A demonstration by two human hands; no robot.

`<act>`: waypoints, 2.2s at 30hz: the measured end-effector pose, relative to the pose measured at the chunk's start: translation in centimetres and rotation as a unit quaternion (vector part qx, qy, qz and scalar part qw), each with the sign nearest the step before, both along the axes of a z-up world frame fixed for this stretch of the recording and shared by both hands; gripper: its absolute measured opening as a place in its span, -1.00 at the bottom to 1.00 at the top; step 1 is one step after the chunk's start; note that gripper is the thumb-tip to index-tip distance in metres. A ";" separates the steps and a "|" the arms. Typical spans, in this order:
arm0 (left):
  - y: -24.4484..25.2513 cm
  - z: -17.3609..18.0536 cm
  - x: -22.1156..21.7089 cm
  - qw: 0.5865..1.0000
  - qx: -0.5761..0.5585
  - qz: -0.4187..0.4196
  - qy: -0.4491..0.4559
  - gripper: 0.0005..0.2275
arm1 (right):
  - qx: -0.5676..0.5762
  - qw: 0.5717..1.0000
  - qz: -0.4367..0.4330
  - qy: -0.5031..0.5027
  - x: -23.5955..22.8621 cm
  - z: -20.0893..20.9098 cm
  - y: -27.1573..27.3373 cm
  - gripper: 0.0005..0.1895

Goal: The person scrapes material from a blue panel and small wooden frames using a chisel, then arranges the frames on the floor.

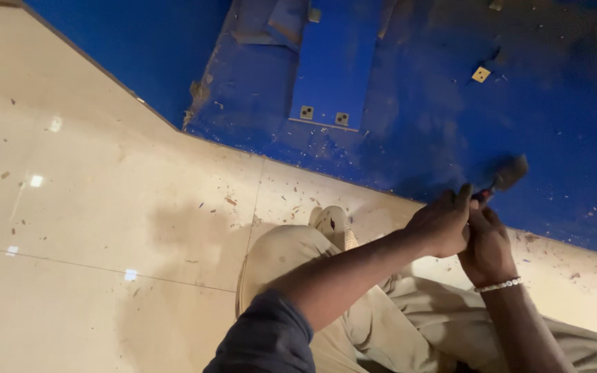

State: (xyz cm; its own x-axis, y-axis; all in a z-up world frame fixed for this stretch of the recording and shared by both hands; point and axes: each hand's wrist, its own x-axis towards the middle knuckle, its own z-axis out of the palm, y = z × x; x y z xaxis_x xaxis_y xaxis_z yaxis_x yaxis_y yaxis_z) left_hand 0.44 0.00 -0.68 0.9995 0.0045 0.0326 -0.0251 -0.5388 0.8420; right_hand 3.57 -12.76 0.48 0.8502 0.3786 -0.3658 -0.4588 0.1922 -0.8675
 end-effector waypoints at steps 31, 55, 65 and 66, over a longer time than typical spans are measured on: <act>21.9 3.5 0.8 0.895 0.380 0.220 -0.084 -0.81 | -0.236 0.954 -0.069 -0.170 4.6 -3.6 -1.5 0.01; 6.5 12.1 -2.6 0.989 0.007 -0.133 -0.059 -0.62 | 0.172 0.981 -0.008 0.085 2.0 4.1 -1.1 -0.66; 12.2 3.2 1.9 0.914 -0.263 0.301 -0.072 -0.47 | 0.203 0.979 0.002 -0.026 1.0 4.0 -1.0 -0.78; 11.9 3.0 2.1 0.906 -0.328 0.265 -0.032 -0.49 | 0.209 0.977 0.009 -0.035 0.6 4.8 -1.2 -0.78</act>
